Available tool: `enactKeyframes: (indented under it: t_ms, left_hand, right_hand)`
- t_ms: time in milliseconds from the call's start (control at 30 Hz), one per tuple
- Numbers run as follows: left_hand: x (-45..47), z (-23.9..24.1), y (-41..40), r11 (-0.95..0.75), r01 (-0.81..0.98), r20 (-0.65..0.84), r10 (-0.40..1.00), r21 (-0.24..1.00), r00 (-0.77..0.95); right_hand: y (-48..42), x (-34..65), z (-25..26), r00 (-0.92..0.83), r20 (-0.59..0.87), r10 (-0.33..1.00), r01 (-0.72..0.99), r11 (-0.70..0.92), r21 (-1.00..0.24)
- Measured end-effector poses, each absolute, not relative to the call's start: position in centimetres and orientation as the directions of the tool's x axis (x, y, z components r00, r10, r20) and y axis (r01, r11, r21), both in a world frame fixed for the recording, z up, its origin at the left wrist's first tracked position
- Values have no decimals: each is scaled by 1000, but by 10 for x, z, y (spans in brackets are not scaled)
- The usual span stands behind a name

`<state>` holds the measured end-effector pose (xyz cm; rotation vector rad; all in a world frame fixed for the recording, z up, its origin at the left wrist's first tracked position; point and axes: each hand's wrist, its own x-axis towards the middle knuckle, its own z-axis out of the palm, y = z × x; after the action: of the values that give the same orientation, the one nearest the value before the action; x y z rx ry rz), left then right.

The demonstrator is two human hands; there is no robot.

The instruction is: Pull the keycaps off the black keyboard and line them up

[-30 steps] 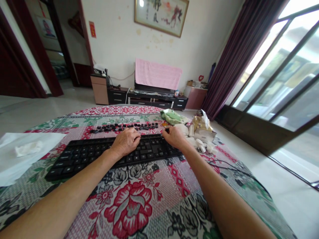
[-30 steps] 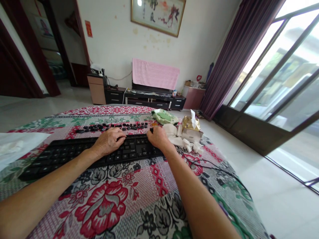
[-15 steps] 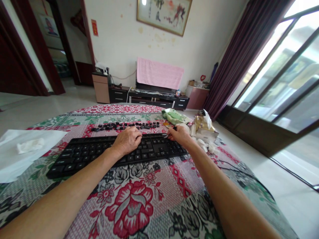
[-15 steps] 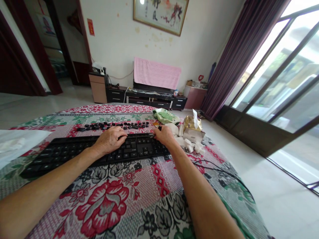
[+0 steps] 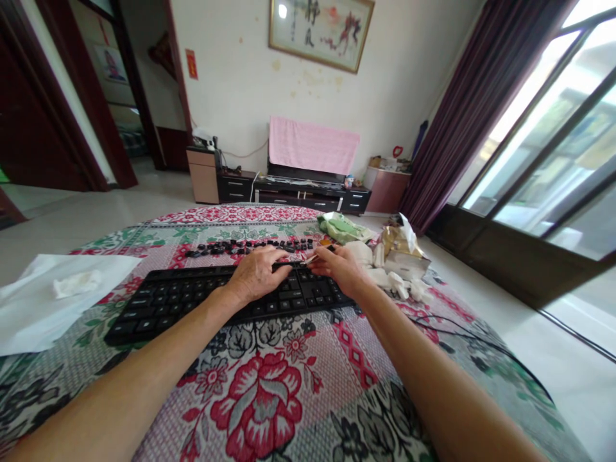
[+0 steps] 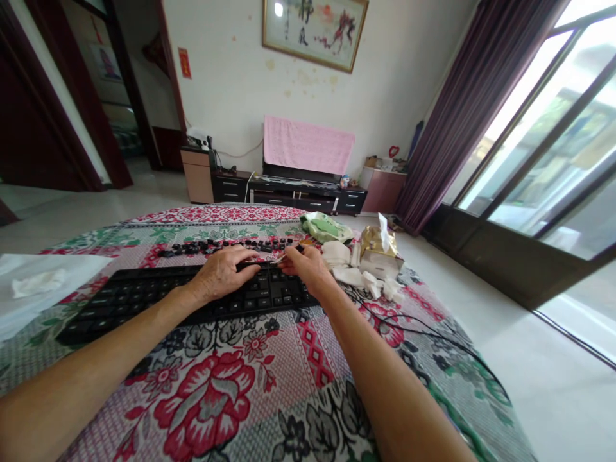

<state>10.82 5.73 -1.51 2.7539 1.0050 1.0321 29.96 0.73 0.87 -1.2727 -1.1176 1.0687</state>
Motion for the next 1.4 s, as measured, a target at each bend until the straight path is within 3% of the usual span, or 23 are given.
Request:
enactKeyframes:
  t_ms: [200, 367, 467, 567, 767, 1100, 1267, 1400]
  left_hand:
    - [117, -17, 50, -853, 387, 580, 522, 350, 626]
    - [116, -21, 52, -861, 453, 566, 497, 230, 658]
    - [115, -22, 53, -853, 496, 548, 494, 158, 675]
    - [114, -22, 53, -847, 500, 575, 504, 181, 645]
    - [114, -19, 51, -869, 414, 658, 482, 272, 579]
    - [114, -19, 51, -918, 372, 691, 357, 135, 629]
    - [109, -17, 56, -878, 449, 675, 431, 163, 599]
    - [103, -20, 62, -762, 626, 606, 580, 167, 544]
  right_hand:
    - [2, 279, 1, 80, -10, 997, -126, 0, -992]
    - [1, 271, 1, 194, -82, 978, -49, -74, -996]
    - [2, 273, 6, 245, -19, 969, -41, -9, -999]
    - [3, 279, 11, 311, 41, 949, -70, 66, -995]
    - [-2, 275, 4, 119, -74, 990, 317, -108, -942]
    - [-1, 263, 5, 223, 6, 975, 437, -95, -895]
    - [21, 278, 10, 186, 127, 974, 591, -8, -806]
    - [61, 320, 10, 339, 220, 915, 748, -121, -652]
